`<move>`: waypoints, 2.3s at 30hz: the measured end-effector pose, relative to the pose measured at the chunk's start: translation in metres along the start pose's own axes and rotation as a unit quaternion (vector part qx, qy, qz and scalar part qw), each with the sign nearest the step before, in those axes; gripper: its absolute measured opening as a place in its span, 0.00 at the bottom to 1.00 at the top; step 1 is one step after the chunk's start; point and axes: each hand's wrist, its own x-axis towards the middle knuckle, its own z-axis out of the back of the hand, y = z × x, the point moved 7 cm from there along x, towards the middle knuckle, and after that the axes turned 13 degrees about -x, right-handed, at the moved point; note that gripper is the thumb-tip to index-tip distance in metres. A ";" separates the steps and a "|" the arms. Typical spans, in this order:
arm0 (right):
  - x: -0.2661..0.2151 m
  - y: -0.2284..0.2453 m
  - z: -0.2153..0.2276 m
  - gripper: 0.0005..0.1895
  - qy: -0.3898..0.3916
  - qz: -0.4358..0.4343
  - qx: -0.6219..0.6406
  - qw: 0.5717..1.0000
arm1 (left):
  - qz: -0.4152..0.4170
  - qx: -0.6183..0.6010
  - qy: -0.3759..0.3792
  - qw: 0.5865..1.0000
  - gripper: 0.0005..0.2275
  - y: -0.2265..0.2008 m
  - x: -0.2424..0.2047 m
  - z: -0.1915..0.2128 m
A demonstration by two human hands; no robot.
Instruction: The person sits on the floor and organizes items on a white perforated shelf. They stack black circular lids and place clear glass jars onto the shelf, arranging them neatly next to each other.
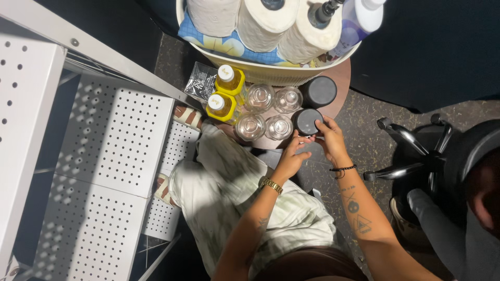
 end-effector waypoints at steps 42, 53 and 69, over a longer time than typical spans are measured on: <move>-0.325 0.314 -0.349 0.22 0.312 0.648 -0.149 0.679 | -0.569 0.271 -0.441 0.639 0.05 -0.462 -0.325 0.178; -0.382 0.308 -0.425 0.47 0.289 0.609 -0.262 0.690 | -0.393 0.098 -0.508 0.760 0.34 -0.447 -0.335 0.221; -0.364 0.303 -0.383 0.43 0.149 0.705 -0.031 0.692 | -0.595 0.035 -0.328 0.733 0.25 -0.432 -0.330 0.212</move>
